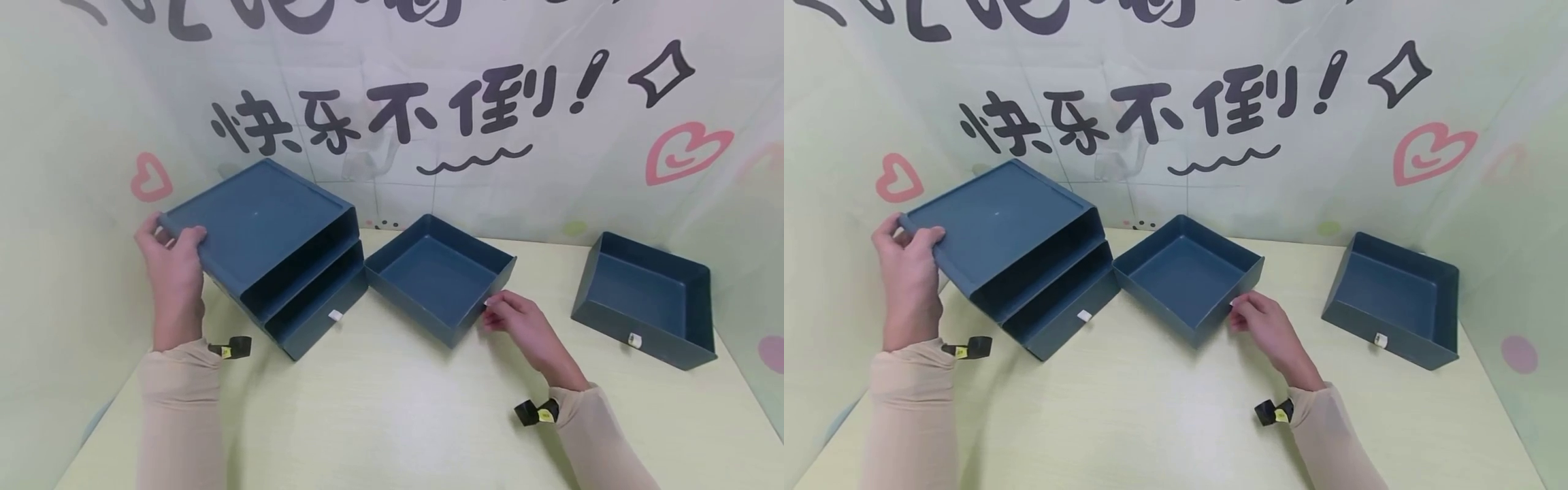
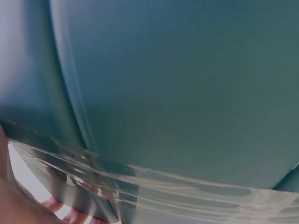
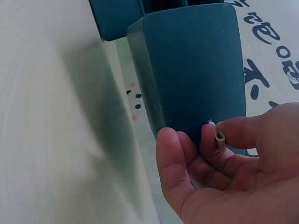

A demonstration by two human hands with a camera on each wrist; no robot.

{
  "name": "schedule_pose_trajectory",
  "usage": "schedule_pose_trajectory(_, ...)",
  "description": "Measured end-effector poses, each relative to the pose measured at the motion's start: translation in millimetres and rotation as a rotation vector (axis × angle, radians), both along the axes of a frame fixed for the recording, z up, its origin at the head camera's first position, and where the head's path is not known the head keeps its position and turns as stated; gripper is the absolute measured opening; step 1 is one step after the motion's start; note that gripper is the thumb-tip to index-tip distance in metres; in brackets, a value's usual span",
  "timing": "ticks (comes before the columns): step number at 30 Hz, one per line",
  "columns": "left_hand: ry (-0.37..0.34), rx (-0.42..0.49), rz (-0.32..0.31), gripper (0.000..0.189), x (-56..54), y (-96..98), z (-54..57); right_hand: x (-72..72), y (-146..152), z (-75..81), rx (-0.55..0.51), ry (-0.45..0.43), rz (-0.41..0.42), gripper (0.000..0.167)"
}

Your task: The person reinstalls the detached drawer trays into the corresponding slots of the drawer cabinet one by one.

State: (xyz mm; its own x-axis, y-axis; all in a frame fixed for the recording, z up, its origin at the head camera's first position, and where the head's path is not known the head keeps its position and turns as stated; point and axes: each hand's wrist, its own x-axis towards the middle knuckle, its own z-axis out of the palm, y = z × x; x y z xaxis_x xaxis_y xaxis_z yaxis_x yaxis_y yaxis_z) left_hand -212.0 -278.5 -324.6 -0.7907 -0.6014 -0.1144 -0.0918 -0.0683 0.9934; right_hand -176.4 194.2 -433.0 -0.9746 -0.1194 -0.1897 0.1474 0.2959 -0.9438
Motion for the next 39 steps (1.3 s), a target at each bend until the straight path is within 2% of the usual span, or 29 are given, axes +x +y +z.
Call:
schedule_pose_trajectory(14, 0.074, -0.015, 0.029, 0.064, 0.4, 3.7, -2.5, 13.3, 10, 17.6, -0.057, 0.052, 0.091, 0.032)
schedule_pose_trajectory(24, 0.115, -0.031, 0.037, 0.062, 0.7, 12.7, -2.9, 20.7, 11, 27.2, -0.040, 0.058, 0.139, 0.030)
schedule_pose_trajectory(32, 0.093, -0.031, 0.035, 0.062, 3.0, 14.3, -1.1, 25.7, 6, 33.4, -0.050, 0.078, 0.177, 0.029)
schedule_pose_trajectory(39, 0.111, -0.031, 0.038, 0.062, 2.2, 12.7, -2.7, 30.1, 1, 35.3, -0.070, 0.076, 0.208, 0.027)
